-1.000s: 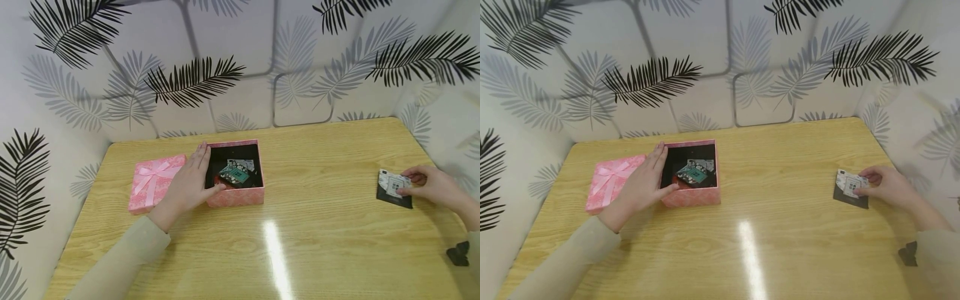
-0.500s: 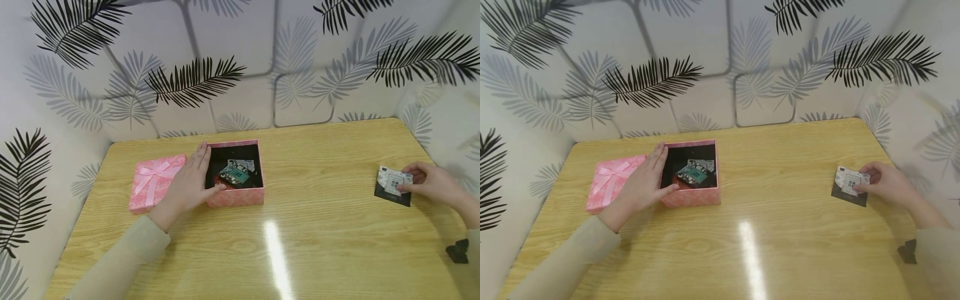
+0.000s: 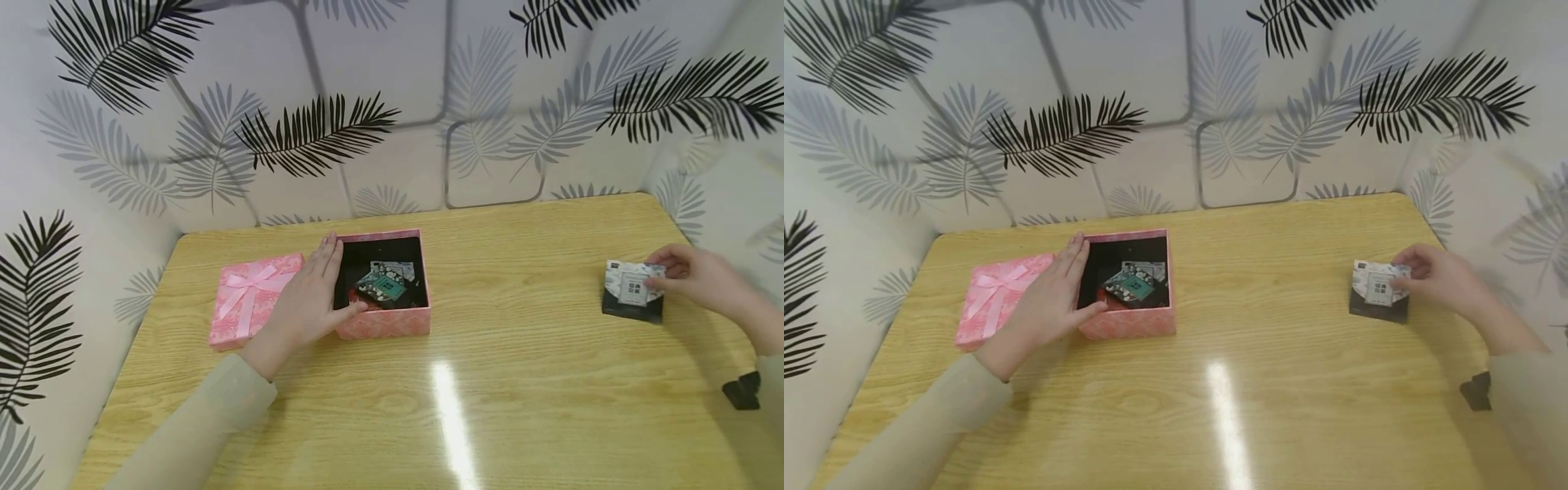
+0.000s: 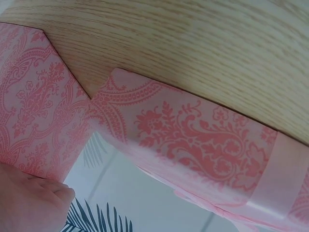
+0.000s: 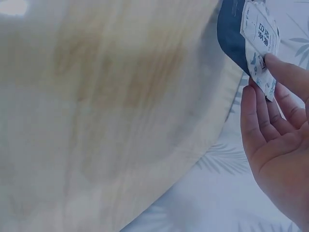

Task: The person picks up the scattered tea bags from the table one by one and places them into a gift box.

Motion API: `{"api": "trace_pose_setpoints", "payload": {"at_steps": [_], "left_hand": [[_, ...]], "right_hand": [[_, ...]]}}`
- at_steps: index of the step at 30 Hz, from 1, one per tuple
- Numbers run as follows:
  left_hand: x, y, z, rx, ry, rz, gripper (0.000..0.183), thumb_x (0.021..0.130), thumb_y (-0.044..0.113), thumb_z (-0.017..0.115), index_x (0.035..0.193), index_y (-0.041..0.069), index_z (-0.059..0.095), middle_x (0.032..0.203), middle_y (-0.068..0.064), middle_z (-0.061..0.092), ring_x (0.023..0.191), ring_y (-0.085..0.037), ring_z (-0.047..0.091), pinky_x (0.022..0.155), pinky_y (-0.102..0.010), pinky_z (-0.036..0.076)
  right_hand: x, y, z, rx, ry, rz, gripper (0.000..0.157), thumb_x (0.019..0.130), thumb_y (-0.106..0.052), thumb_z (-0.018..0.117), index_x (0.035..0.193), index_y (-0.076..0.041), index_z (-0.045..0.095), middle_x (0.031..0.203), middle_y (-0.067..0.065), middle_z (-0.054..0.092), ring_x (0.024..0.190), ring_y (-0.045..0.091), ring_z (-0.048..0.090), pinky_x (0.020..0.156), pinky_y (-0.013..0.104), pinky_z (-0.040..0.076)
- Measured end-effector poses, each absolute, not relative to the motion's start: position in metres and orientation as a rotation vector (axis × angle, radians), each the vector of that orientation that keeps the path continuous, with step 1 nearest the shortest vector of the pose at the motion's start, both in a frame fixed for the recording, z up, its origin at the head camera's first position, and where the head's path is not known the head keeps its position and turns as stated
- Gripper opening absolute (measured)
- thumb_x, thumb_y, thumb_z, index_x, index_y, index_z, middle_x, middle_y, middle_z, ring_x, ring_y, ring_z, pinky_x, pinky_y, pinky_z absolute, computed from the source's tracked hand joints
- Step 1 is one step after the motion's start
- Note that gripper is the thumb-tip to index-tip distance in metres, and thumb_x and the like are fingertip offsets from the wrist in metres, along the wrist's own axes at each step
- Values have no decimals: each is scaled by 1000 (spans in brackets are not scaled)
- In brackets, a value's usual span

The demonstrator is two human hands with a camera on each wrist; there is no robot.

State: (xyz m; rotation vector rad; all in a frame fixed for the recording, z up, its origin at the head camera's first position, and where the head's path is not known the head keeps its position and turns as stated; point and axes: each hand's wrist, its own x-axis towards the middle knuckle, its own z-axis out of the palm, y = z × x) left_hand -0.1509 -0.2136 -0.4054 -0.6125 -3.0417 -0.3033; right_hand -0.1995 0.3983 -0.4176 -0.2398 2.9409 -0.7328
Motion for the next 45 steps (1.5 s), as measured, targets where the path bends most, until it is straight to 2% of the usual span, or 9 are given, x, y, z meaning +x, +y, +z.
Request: {"api": "trace_pose_setpoints", "payload": {"at_steps": [9,14,21,29,31,35,37,41,45], "left_hand": [[-150,-214,-406,-609,-3055,-294,110,99,66,60,169,-4,10,178,-21,10,167,-36,15,134,-52,23],[-149,-215,-406,-607,-3057,-301,110,99,66,59,169,-3,9,179,-20,9,167,-36,14,134,-52,22],[-149,-214,-405,-607,-3059,-292,110,99,64,61,169,-4,10,178,-21,10,167,-36,15,134,-51,21],[-149,-214,-403,-606,-3064,-279,110,99,67,59,168,-4,11,178,-21,11,166,-37,15,134,-52,21],[-149,-214,-403,-610,-3064,-278,110,99,66,59,168,-4,11,178,-22,11,166,-37,15,134,-52,21],[-150,-213,-402,-615,-3067,-262,110,99,65,60,168,-4,10,178,-22,10,167,-37,14,134,-52,21],[-150,-213,-401,-614,-3070,-252,109,99,65,60,168,-4,9,178,-22,10,167,-37,14,135,-52,21],[-151,-213,-401,-611,-3073,-246,110,99,66,59,168,-4,10,178,-22,10,167,-37,14,135,-52,21],[-151,-212,-401,-610,-3074,-246,110,99,67,58,168,-4,9,178,-21,9,167,-36,13,135,-51,20]], "right_hand": [[-211,380,-400,-327,2973,-799,24,100,-8,71,117,9,69,96,20,72,71,-14,52,61,17,49],[-218,368,-389,-343,2971,-827,25,100,-9,72,119,7,69,97,17,73,73,-15,53,63,13,47],[-227,346,-372,-334,2936,-837,30,104,-13,70,125,8,66,106,22,71,75,-15,52,65,12,46],[-243,327,-361,-357,2951,-953,33,104,-19,70,127,5,67,102,6,72,78,-16,54,69,6,44],[-246,321,-358,-359,2959,-986,34,104,-20,70,127,5,67,98,-2,72,78,-18,54,69,5,43],[-250,307,-352,-344,2977,-1049,33,105,-22,69,127,2,67,89,-28,61,77,-17,54,69,6,43],[-252,299,-350,-335,2987,-1074,33,105,-24,69,127,0,68,85,-34,56,77,-16,54,69,6,43],[-256,282,-344,-329,2980,-1138,32,105,-25,69,127,-2,68,86,-33,56,79,-14,56,69,7,44],[-261,266,-341,-368,2946,-1234,28,105,-20,68,125,0,68,87,-30,58,80,-10,58,70,8,45]]}}
